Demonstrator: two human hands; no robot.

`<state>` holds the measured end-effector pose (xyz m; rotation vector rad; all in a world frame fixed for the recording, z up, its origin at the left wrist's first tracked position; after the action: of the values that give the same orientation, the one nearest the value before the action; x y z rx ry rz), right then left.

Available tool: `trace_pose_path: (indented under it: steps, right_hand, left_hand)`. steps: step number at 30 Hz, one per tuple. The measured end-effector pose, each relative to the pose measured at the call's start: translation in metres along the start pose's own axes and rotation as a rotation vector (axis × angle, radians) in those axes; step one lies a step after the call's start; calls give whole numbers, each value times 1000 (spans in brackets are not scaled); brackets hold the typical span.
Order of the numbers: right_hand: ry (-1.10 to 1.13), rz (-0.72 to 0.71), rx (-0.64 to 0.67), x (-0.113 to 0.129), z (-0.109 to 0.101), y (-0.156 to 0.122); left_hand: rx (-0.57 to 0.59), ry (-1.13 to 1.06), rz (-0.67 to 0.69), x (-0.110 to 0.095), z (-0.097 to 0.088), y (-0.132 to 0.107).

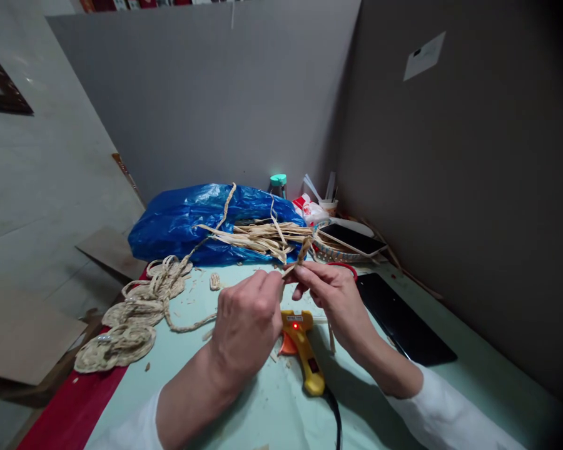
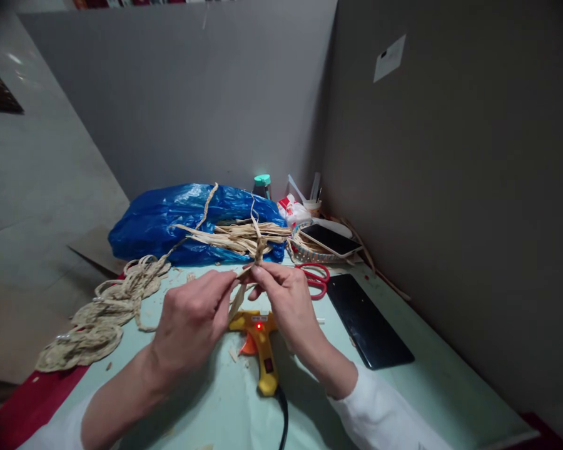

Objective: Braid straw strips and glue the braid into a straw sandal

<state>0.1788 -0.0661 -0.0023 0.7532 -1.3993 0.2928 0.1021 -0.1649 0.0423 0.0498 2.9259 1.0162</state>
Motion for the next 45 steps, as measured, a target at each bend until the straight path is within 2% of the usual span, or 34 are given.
trace_pose_path:
  steps: [3,7,11,13,15,17,18,20,21,23,25,28,30,33,35,38,40,43,45]
  right_hand:
    - [102,26,-2,-2,5,-2]
    - [235,74,36,-7,17,-5]
    - [298,82,-75,-11,8,-3]
    - [321,95,-119,-12,1,-1]
    - [373,101,-123,-11,-2,0]
    - [420,101,-90,-10,-1,0]
    - [428,98,-59,-9,3,-1]
    - [421,98,21,-7,11,-4]
    - [415,102,65,-6,16,-5]
    - [384,121,148,-5,25,-9]
    - [313,148,208,-5,29,-12]
    - [72,89,257,2,26,-12]
    - [-233,-5,246,9,20,-10]
    - [-759,-151,182,16,18,-9]
    - [-979,-253,160,18,23,-12]
    - [-1094,-395,156,18,37,-21]
    - [-1107,-483,205,16,51,-28]
    - [-1138,-560,321,9,70,-39]
    - [-1172,-557,373,6,77,-43]
  left_hand:
    - [-84,209,119,-20,0,-5]
    - [-141,318,160,-36,4,-10]
    - [-118,313,179,-47,13,-16]
    - [-54,184,186,-47,15,-17]
    - [-58,-8,139,-40,8,-13]
    - [-129,-214,-12,-18,-6,-5]
    - [-123,-328,-128,-4,-7,-1]
    - [11,-659,-303,17,5,7]
    - [131,-834,-344,20,17,10]
    - [299,-1104,-412,23,35,11]
    - [350,-1227,-455,26,43,9]
    - [366,-1187,-455,32,45,8]
    - [350,-1065,-452,37,42,7]
    - [248,-861,-491,48,35,8]
    - [183,-785,-535,55,33,7]
    - [120,-760,-586,62,35,5]
    - [108,-779,-608,63,37,4]
    - [146,-876,-635,59,43,1]
    - [189,-961,-654,56,48,-1]
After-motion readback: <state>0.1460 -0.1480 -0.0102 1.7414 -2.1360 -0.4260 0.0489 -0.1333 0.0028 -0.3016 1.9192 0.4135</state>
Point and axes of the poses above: each hand's wrist, its own y-axis towards the middle knuckle, its own z-axis out of the palm, x = y × z, the point moved 8 cm from there along y, towards the middle knuckle, and after that the axes turned 5 degrees about x, right-handed, at the moved point
